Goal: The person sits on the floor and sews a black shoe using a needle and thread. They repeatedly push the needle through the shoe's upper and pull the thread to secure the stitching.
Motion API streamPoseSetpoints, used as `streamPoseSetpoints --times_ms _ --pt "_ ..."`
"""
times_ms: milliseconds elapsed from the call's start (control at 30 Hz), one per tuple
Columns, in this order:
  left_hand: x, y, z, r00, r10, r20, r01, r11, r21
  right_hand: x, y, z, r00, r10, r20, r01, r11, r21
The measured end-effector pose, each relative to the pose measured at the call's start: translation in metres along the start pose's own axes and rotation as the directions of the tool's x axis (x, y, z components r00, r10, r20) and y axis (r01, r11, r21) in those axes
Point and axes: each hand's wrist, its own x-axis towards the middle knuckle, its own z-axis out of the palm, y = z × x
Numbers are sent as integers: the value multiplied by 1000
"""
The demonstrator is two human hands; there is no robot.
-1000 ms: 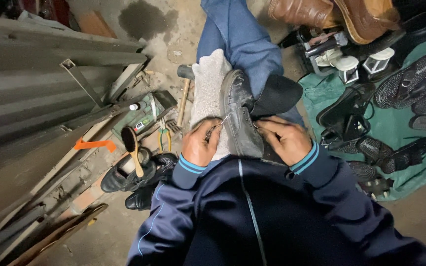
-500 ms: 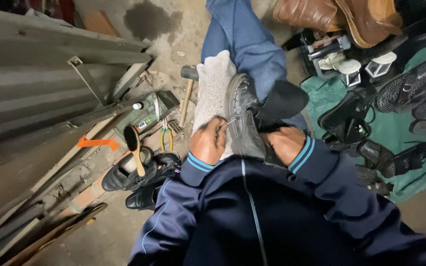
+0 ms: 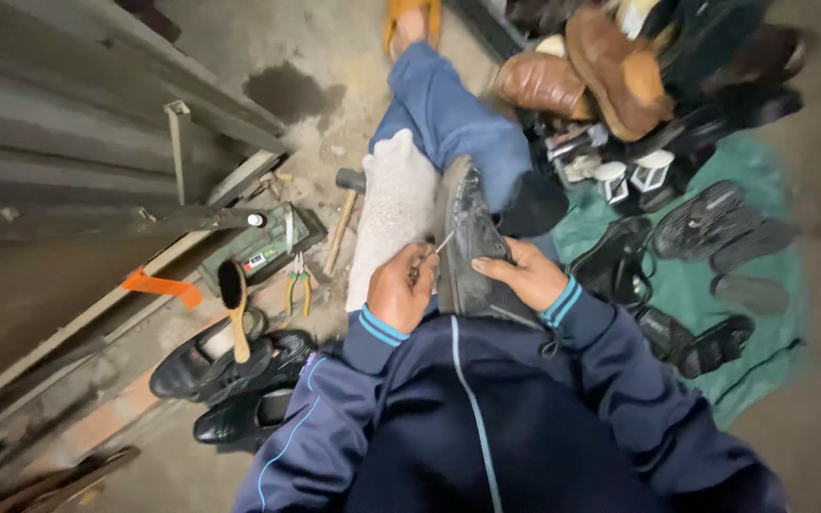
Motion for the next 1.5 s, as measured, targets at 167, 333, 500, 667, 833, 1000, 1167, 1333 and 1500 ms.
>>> streamPoseSetpoints --times_ms 167,333,500,667,833,1000,1167,1333,1500 --pt "-35 33 -13 991 118 -55 -125 982 -140 -50 -40 13 991 -69 -116 70 998 9" --pt "-64 57 -24 966 242 -88 -256 937 -237 -83 -45 13 965 -162 -204 168 986 11" --pt "-76 64 -31 926 353 -137 -378 846 -377 -102 -58 15 946 -233 -224 236 972 -14" --pt "-82 60 -32 914 374 -155 -405 826 -392 -110 -48 20 941 -210 -267 228 973 37" --pt "-88 54 -38 909 383 -161 -416 836 -358 -112 -54 28 930 -222 -292 236 972 15" --pt "-97 38 -72 934 247 -259 -328 879 -347 -117 -60 22 918 -225 -326 240 971 6" --pt "-108 42 -116 871 149 -468 -292 923 -249 -119 -77 27 923 -239 -301 265 963 46" --pt "-100 52 -129 819 121 -560 -282 936 -210 -111 -80 18 945 -190 -264 224 969 101" --pt "-83 61 -134 788 121 -604 -309 926 -217 -96 -56 6 965 -128 -229 165 975 150"
